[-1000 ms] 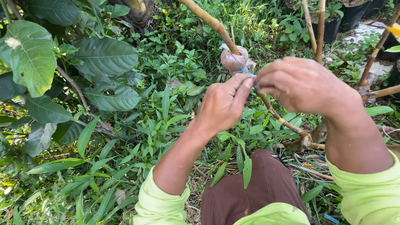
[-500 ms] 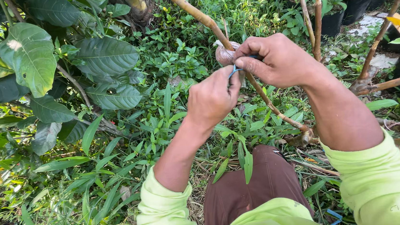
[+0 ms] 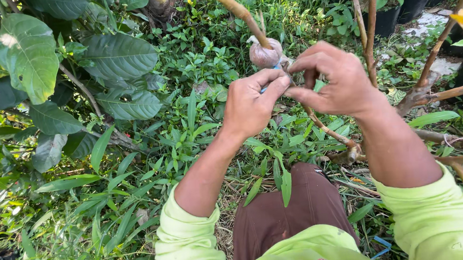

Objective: The person wraps small plant cuttings in plastic bags and secures them to tree branches using blue plastic ties. They use a knife to cut the ties and retrieve additional cuttings from a nearby container.

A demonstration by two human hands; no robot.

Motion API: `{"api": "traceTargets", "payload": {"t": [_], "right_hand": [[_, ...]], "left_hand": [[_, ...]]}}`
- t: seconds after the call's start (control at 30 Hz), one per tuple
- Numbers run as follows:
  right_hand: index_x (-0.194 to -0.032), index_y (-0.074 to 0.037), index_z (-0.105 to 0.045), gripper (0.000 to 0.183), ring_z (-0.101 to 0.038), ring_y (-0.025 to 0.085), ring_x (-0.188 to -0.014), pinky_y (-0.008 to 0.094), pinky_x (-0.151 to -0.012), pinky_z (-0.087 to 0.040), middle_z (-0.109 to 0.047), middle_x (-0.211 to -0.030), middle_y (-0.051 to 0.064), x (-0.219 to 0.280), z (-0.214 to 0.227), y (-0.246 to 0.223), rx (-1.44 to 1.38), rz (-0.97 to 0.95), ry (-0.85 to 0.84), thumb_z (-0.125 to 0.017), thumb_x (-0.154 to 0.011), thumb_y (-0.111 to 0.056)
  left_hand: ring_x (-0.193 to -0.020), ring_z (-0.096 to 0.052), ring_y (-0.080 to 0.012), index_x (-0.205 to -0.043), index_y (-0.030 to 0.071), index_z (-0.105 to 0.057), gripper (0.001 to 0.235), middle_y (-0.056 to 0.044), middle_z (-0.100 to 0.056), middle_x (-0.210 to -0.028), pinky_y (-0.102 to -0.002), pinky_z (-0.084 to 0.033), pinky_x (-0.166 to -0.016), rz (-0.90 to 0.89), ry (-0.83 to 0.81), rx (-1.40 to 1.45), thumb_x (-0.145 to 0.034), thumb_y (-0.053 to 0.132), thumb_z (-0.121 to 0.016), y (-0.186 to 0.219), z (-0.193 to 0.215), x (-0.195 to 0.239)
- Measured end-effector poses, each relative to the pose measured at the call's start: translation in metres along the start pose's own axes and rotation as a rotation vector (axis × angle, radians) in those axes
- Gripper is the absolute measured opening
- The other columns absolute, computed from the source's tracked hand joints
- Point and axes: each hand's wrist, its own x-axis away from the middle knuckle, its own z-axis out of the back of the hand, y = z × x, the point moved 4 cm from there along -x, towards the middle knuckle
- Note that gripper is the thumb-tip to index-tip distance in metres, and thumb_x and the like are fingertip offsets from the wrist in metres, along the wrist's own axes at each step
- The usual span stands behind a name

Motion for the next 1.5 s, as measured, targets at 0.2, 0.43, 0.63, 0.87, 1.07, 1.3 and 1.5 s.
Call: {"api": "traceTargets", "payload": {"t": [0.2, 0.43, 0.63, 0.87, 1.07, 1.3, 1.5], "right_hand": [[-0.102, -0.004, -0.071, 0.025, -0.068, 0.027, -0.082, 0.036, -0.073, -0.054, -0.070, -0.095, 0.009, 0.005, -0.001, 0.008, 0.194, 0.176, -0.087, -0.088, -0.089, -0.017], [-0.083, -0.008, -0.065, 0.013, -0.058, 0.029, -0.079, 0.041, -0.073, -0.049, -0.060, -0.080, 0.008, 0.005, -0.004, 0.051, 0.440, 0.013, -0.205, -0.075, -0.087, -0.013], [-0.101, -0.002, -0.057, 0.026, -0.058, 0.018, -0.073, 0.030, -0.066, -0.049, -0.060, -0.084, 0.009, 0.012, -0.003, 0.068, -0.023, -0.286, 0.046, -0.061, -0.117, -0.021], [-0.107, -0.012, -0.052, 0.014, -0.054, 0.007, -0.051, 0.020, -0.048, -0.040, -0.069, -0.088, 0.011, 0.013, -0.027, 0.072, -1.128, -0.406, 0.065, -0.045, -0.112, -0.023], [-0.098, -0.004, -0.053, 0.020, -0.057, 0.015, -0.066, 0.026, -0.061, -0.047, -0.061, -0.082, 0.007, 0.008, -0.014, 0.090, -0.206, -0.051, -0.197, -0.064, -0.112, -0.015], [-0.098, -0.002, -0.055, 0.018, -0.058, 0.015, -0.062, 0.028, -0.058, -0.046, -0.059, -0.079, 0.007, 0.007, -0.003, 0.112, -0.186, -0.012, -0.183, -0.067, -0.109, -0.011], [-0.104, -0.005, -0.052, 0.020, -0.053, 0.014, -0.062, 0.028, -0.058, -0.044, -0.056, -0.078, 0.006, -0.021, 0.021, 0.146, -0.313, -0.094, 0.095, -0.063, -0.114, -0.019]], "left_hand": [[-0.077, -0.060, -0.0023, -0.109, 0.003, -0.075, 0.025, 0.001, -0.074, -0.084, -0.025, -0.053, -0.069, -0.036, 0.018, 0.107, -0.101, 0.026, -0.068, 0.002, 0.002, -0.001], [-0.065, -0.062, -0.0039, -0.105, 0.005, -0.078, 0.022, -0.002, -0.076, -0.078, -0.026, -0.052, -0.058, 0.009, 0.167, -0.120, -0.096, 0.024, -0.072, -0.002, 0.018, 0.001], [-0.055, -0.065, -0.0138, -0.100, 0.005, -0.076, 0.019, -0.008, -0.070, -0.068, -0.031, -0.049, -0.054, -0.109, 0.300, -0.315, -0.099, 0.023, -0.070, -0.010, 0.037, 0.005], [-0.044, -0.056, -0.0213, -0.081, 0.004, -0.072, 0.028, -0.011, -0.061, -0.057, -0.036, -0.042, -0.045, -0.181, 0.238, -0.390, -0.092, 0.029, -0.076, -0.007, 0.034, 0.002], [-0.047, -0.048, -0.0295, -0.066, 0.002, -0.059, 0.047, -0.013, -0.054, -0.058, -0.042, -0.038, -0.047, -0.376, 0.237, -0.505, -0.098, 0.030, -0.078, 0.006, 0.048, -0.006], [-0.048, -0.049, -0.0327, -0.065, 0.003, -0.057, 0.046, -0.015, -0.054, -0.060, -0.043, -0.039, -0.049, -0.425, 0.227, -0.543, -0.100, 0.027, -0.076, -0.006, 0.061, -0.001], [-0.069, -0.058, -0.0221, -0.091, 0.002, -0.072, 0.025, -0.009, -0.063, -0.081, -0.036, -0.048, -0.063, -0.269, 0.501, -0.508, -0.104, 0.016, -0.057, 0.025, 0.182, 0.021]]}}
